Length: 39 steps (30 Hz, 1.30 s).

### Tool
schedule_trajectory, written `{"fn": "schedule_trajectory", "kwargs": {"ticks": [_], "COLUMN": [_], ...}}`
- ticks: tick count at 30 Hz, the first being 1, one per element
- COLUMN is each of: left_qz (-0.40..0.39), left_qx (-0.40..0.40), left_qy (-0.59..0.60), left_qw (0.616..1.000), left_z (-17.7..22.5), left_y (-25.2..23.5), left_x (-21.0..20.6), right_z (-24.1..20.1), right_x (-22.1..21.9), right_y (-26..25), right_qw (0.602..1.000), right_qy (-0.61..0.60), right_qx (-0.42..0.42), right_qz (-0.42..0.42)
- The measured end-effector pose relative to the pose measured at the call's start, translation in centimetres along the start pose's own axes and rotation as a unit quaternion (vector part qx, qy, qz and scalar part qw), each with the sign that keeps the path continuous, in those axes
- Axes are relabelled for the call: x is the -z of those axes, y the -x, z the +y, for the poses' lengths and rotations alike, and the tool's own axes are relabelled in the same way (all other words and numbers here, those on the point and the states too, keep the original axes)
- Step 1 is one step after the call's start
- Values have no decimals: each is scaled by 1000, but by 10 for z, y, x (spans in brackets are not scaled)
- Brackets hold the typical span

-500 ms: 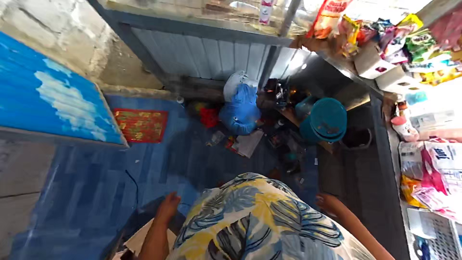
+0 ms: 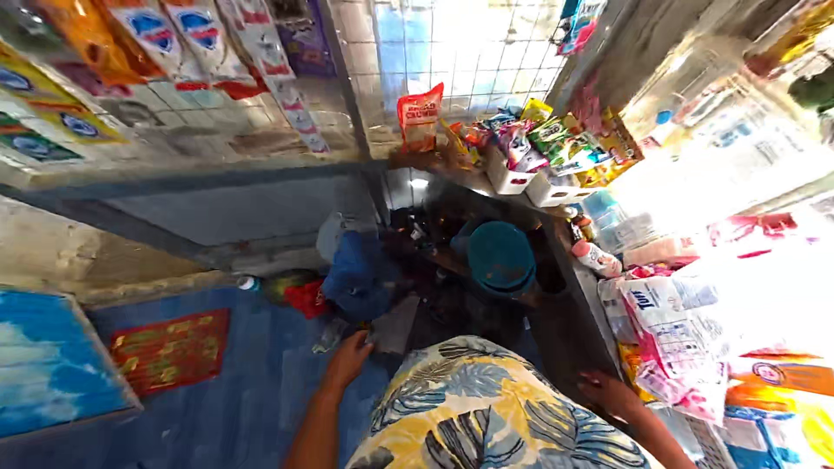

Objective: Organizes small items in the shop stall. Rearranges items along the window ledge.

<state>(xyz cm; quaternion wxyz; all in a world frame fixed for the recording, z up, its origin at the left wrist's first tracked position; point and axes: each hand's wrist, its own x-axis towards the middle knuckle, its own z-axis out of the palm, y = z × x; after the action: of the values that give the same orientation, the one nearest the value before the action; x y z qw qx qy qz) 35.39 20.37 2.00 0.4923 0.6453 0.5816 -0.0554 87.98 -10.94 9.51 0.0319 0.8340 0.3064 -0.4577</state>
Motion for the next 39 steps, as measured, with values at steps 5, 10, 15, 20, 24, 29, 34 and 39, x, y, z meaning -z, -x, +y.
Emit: {"fn": "schedule_trajectory", "kwargs": {"ticks": [5,10,15,20,24,29,34,39], "left_qz": [-63,-57,-55,-42,-25,5,-4,44], "left_qx": [-99,-124,-214,-288,-320,-394,-455,-570], "left_qy": [-71,-99,-129,-169,-188,-175,-180,-112], "left_qw": [990,986,967,942,928,902,872,813], "left_z": [66,110,169,208,206,204,230,312], "left_y": [-31,-67,-114,-150,-170,-186,-211,-178], "left_x": [-6,20,58,111,155,183,180,175], "right_z": [-61,-130,-240,-361,-421,-457,-468,-439], "right_x": [40,55,160,253,278,295,345,362], "right_y": [11,4,-40,-111,-175,-183,-133,-88], "right_qw": [989,952,945,909,916,932,878,770], "right_qy": [-143,-249,-168,-123,-51,-29,-268,-384], "right_qx": [31,166,237,266,155,130,221,434], "right_qz": [17,-59,147,297,365,337,329,267]}}
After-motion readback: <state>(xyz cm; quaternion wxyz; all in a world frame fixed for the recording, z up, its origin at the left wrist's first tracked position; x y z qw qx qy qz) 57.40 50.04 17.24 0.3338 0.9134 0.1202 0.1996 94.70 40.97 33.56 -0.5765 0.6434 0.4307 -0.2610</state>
